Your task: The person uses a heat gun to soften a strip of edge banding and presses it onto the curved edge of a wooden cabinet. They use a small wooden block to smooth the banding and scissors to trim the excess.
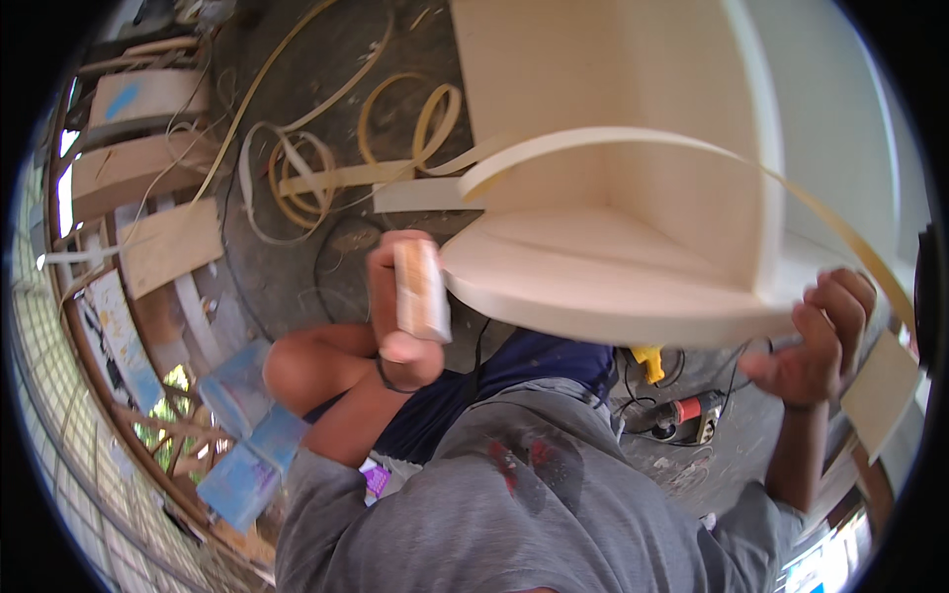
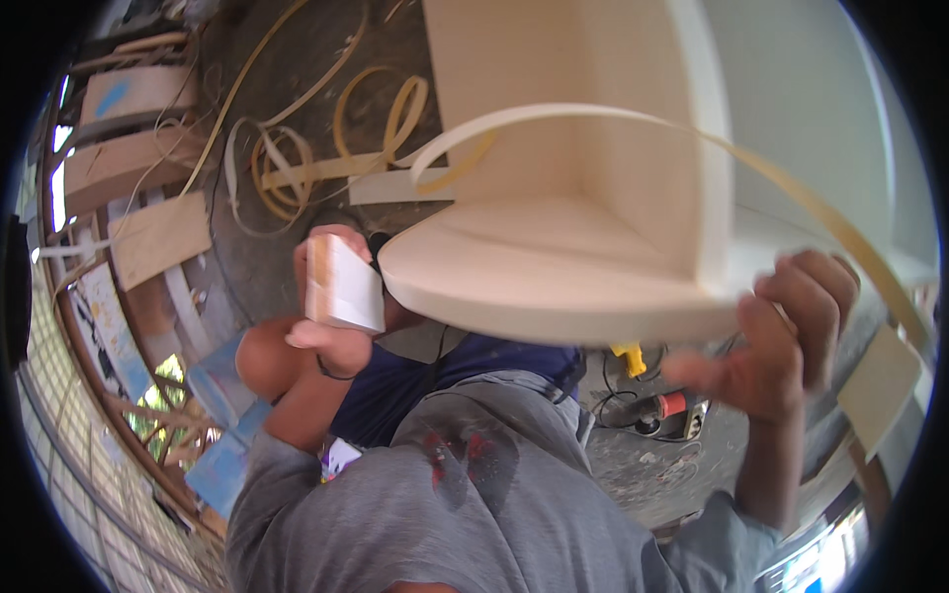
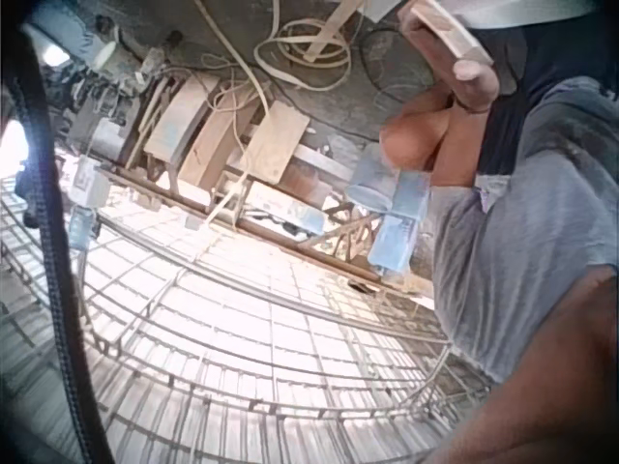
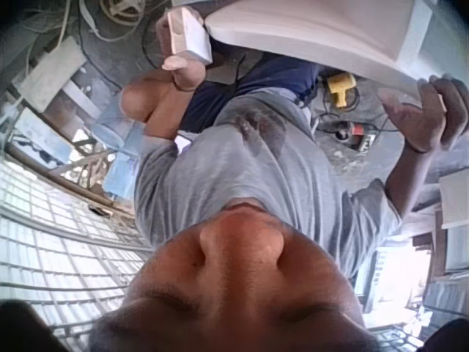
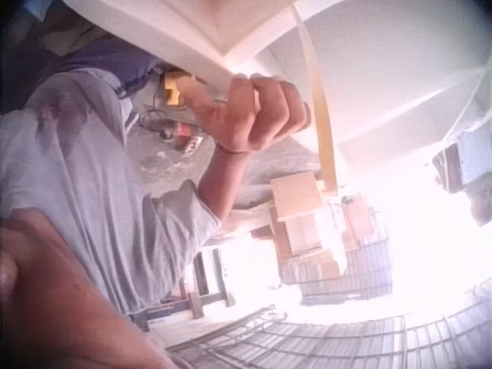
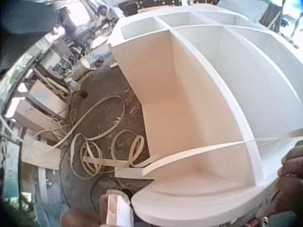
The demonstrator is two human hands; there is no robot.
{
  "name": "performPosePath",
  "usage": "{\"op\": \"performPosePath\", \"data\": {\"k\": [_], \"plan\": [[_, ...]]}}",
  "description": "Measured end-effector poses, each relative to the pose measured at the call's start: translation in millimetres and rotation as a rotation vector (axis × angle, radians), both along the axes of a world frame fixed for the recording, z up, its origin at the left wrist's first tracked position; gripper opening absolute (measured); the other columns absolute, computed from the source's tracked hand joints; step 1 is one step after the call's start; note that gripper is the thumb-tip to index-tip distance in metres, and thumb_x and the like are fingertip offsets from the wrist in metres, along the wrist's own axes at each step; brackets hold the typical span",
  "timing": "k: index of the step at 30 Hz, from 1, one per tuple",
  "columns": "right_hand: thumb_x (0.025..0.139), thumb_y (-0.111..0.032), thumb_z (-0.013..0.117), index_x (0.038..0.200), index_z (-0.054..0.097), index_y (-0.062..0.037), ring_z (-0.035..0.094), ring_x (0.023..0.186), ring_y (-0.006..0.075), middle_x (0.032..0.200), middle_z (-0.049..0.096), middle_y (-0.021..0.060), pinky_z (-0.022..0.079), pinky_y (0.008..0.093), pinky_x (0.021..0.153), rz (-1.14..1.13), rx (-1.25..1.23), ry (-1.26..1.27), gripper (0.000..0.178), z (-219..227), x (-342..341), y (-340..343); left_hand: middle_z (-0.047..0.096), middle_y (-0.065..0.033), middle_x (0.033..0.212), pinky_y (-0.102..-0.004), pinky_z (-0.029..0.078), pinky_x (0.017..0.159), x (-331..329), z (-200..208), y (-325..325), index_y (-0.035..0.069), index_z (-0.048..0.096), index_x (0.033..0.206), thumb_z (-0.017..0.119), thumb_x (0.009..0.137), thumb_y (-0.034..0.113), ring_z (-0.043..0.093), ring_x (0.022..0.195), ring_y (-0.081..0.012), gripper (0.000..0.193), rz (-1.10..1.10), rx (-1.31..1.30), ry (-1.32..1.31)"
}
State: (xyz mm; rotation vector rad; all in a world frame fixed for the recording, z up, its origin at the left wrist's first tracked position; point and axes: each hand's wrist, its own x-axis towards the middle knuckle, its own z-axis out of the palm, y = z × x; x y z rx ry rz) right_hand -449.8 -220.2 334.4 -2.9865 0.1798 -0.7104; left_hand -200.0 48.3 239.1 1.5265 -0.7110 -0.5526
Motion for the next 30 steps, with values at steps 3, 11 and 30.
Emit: {"op": "performPosePath", "data": {"k": [3,11,30], "plan": [[0.088,-0.045,0.063,0.1,0.052,-0.0102,0.054,0.088,0.03,0.097,0.054,0.0094,0.045,0.0453,0.072,-0.114,-0.034,-0.279,0.038,-16.4,-27.6,36.8,0.047,-0.0103,0.104,-0.0313,0.041,0.081,-9.0,19.9,13.3,-0.002,0.041,0.119,0.052,0.073,0.082,0.048,0.09,-0.0174,0.096,0.077,-0.045,0.218],[0.077,-0.022,0.068,0.12,0.051,-0.005,0.052,0.108,0.0425,0.118,0.054,0.0211,0.043,0.0468,0.094,-1.209,0.68,0.371,0.05,-329.8,-278.9,147.1,0.053,-0.0036,0.104,-0.0251,0.04,0.084,-21.1,26.8,25.3,0.002,0.049,0.122,0.059,0.086,0.025,0.049,0.094,-0.0106,0.045,-0.177,0.055,0.11],[0.072,-0.037,0.075,0.123,0.048,-0.0103,0.057,0.115,0.0311,0.122,0.056,0.0134,0.043,0.0455,0.097,-1.593,1.058,0.748,0.064,-451.0,-283.5,257.8,0.053,-0.0026,0.097,-0.0267,0.039,0.081,-4.2,18.3,13.1,0.003,0.052,0.108,0.048,0.092,0.025,0.048,0.09,-0.011,0.028,-0.317,-0.028,0.055]]}}
